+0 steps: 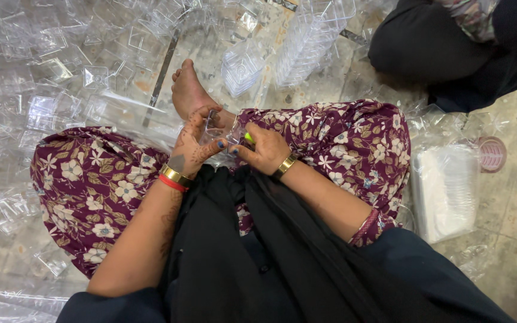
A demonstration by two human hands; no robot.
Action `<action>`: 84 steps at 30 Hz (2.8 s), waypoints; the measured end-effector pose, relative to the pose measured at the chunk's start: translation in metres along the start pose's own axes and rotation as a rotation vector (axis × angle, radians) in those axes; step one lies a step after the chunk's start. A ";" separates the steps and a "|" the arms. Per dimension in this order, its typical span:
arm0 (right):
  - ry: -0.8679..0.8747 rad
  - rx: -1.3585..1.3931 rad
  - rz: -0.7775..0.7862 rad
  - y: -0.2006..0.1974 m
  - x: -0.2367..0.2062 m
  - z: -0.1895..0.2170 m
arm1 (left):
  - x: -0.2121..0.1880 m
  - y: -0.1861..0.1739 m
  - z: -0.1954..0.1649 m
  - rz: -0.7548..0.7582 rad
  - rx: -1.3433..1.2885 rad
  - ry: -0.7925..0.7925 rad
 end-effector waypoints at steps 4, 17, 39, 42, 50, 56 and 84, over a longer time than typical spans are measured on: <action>-0.029 -0.009 -0.005 0.002 -0.003 0.006 | 0.002 -0.003 0.004 -0.023 0.090 0.019; -0.097 0.152 -0.129 -0.020 -0.001 0.010 | 0.006 0.000 -0.005 0.156 -0.534 -0.136; -0.035 0.838 0.119 0.007 -0.010 -0.014 | 0.005 0.007 0.016 0.123 -0.438 -0.213; 0.002 0.978 0.096 0.006 -0.010 -0.010 | 0.003 0.010 0.013 0.178 -0.430 -0.202; 0.129 0.176 -0.036 -0.009 -0.004 0.009 | 0.001 0.003 -0.005 -0.159 0.311 0.048; 0.065 0.001 0.007 -0.003 -0.003 0.009 | -0.006 0.007 -0.016 -0.172 0.465 0.172; -0.140 0.043 -0.027 -0.002 -0.008 0.018 | 0.000 0.002 0.034 0.010 -0.401 -0.242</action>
Point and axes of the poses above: each hand's wrist, its own x-axis towards the middle knuckle, its own y-axis out of the palm, z = x × y, the point moved 4 cm from there along x, towards the middle knuckle, and after that the axes turned 7 degrees about x, right-handed, at the moved point
